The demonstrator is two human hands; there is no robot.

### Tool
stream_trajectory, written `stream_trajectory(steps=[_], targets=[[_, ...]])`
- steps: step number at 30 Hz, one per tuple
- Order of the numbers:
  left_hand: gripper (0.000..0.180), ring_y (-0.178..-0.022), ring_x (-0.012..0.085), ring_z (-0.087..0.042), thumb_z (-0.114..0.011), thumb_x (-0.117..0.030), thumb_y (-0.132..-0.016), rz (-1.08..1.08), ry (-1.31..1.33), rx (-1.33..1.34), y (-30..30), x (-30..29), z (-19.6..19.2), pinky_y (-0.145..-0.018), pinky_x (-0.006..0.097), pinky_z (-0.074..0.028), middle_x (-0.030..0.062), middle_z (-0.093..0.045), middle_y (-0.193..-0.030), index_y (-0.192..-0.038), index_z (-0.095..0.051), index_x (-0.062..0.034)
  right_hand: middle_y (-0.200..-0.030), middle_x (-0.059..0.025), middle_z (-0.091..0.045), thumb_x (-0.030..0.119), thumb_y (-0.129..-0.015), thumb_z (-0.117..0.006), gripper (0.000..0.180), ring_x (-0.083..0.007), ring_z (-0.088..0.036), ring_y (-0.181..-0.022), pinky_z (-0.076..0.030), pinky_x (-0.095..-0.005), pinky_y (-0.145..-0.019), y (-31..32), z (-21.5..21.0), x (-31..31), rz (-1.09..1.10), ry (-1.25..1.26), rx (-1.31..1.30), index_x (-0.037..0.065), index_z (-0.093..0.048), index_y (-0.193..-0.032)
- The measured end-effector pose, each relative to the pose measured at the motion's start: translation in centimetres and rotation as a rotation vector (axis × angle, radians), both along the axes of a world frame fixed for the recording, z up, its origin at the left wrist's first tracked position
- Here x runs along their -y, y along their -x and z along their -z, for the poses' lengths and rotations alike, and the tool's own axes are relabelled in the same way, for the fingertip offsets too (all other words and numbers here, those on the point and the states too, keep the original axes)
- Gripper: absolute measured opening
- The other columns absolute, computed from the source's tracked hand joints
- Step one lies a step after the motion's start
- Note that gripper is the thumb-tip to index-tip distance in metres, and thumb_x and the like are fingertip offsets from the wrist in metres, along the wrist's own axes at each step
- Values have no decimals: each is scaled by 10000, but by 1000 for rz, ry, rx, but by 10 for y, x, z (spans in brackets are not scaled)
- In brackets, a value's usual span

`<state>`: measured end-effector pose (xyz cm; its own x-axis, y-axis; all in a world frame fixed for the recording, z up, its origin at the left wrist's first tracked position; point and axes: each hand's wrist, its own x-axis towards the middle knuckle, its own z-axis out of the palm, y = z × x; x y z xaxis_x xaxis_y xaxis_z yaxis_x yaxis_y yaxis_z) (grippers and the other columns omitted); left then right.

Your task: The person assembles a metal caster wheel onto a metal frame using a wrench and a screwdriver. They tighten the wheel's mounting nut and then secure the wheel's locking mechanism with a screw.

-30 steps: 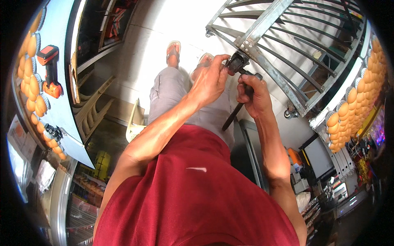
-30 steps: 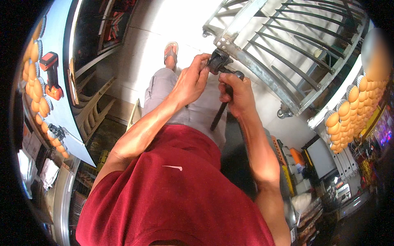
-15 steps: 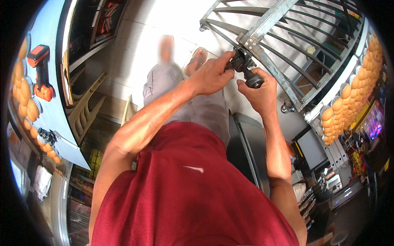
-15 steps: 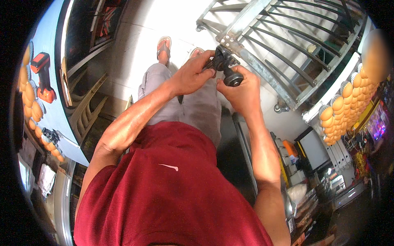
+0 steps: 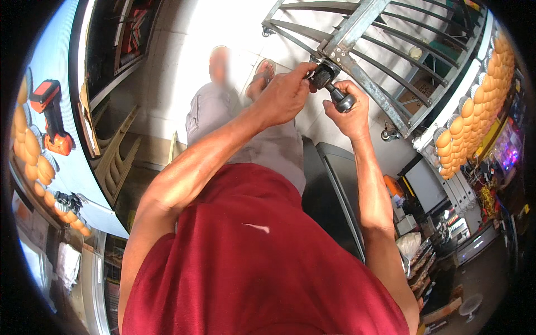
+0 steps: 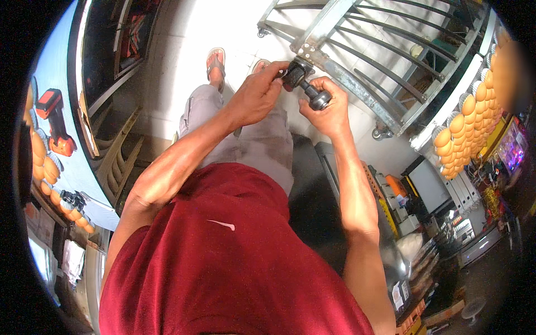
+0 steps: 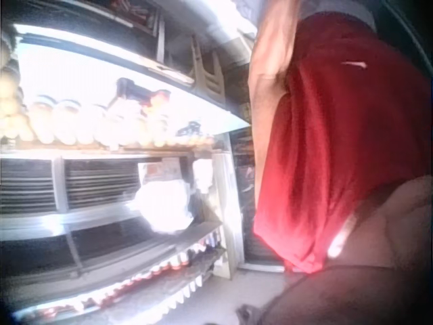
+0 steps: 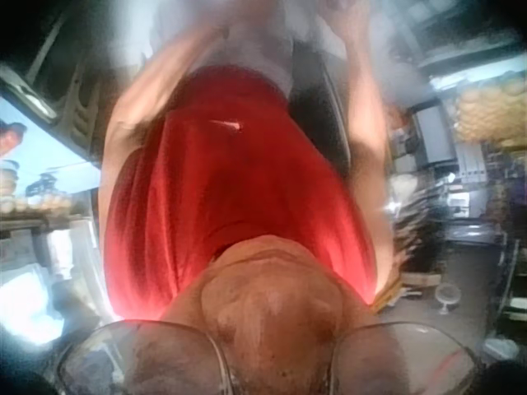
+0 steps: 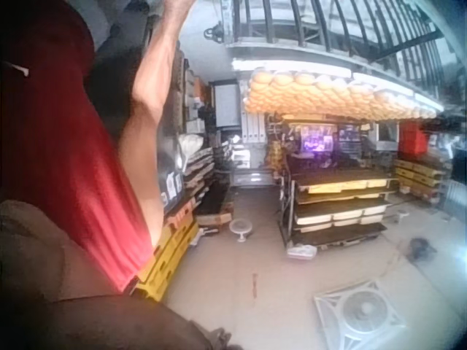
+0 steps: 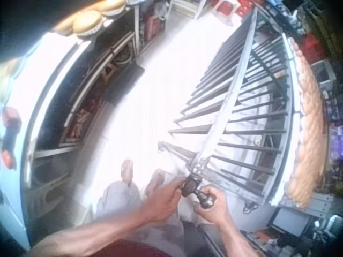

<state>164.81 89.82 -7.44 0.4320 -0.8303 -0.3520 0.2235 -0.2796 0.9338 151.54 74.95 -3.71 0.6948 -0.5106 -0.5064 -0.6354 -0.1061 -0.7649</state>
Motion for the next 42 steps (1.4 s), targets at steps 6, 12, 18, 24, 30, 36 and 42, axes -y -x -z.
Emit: stream_trajectory(steps=[6,12,18,24,30,36,42], targets=[[347,-954,364,-688,-411,-112,-998,37,-85,4,-6,-2,-5,-879,445,-503,178,-724,-967,-1325,-486,-19,-702,20,-517,166,-819,-647,175,-89,-421,-515,-342,-236,-518,-15,-17,-29,1023,-1520,185,30,-592,-914],[362,-949,348,-691,-409,-119,-984,148,-119,60,-17,3,-4,-862,450,-503,149,-732,-958,-1322,-516,-45,-729,13,-591,5,-722,-758,234,-63,-544,-644,-456,-248,-568,-1,5,7,-110,96,20,34,-629,-915],[359,-932,365,-691,-416,-96,-966,194,-171,128,-21,4,-3,-853,452,-509,169,-720,-930,-1298,-533,-26,-722,3,-546,130,-736,-716,237,-87,-468,-541,-356,-245,-512,8,2,-9,665,-1299,20,63,-597,-929],[347,-917,383,-686,-411,-70,-971,185,-191,97,-22,6,-13,-870,454,-498,199,-703,-945,-1290,-527,0,-744,13,-597,14,-695,-746,224,-81,-549,-643,-461,-244,-579,-3,11,20,-239,146,71,36,-621,-879],[343,-855,384,-680,-432,-81,-971,168,-204,171,-21,3,-14,-894,451,-469,193,-706,-882,-1288,-541,-11,-708,26,-499,167,-795,-663,204,-83,-397,-528,-332,-268,-550,5,6,-7,621,-1395,52,73,-594,-962],[325,-894,390,-679,-444,-58,-974,116,-168,130,-24,5,-17,-864,438,-497,203,-702,-917,-1275,-545,10,-769,-2,-591,14,-712,-750,219,-52,-537,-679,-440,-219,-598,-3,9,13,-140,-11,6,36,-623,-888],[335,-963,391,-685,-442,-62,-985,192,-229,130,-28,4,-24,-851,446,-515,231,-703,-990,-1298,-527,23,-748,-10,-590,66,-707,-740,208,-75,-542,-633,-452,-248,-605,3,7,2,603,-1418,11,57,-629,-882]])
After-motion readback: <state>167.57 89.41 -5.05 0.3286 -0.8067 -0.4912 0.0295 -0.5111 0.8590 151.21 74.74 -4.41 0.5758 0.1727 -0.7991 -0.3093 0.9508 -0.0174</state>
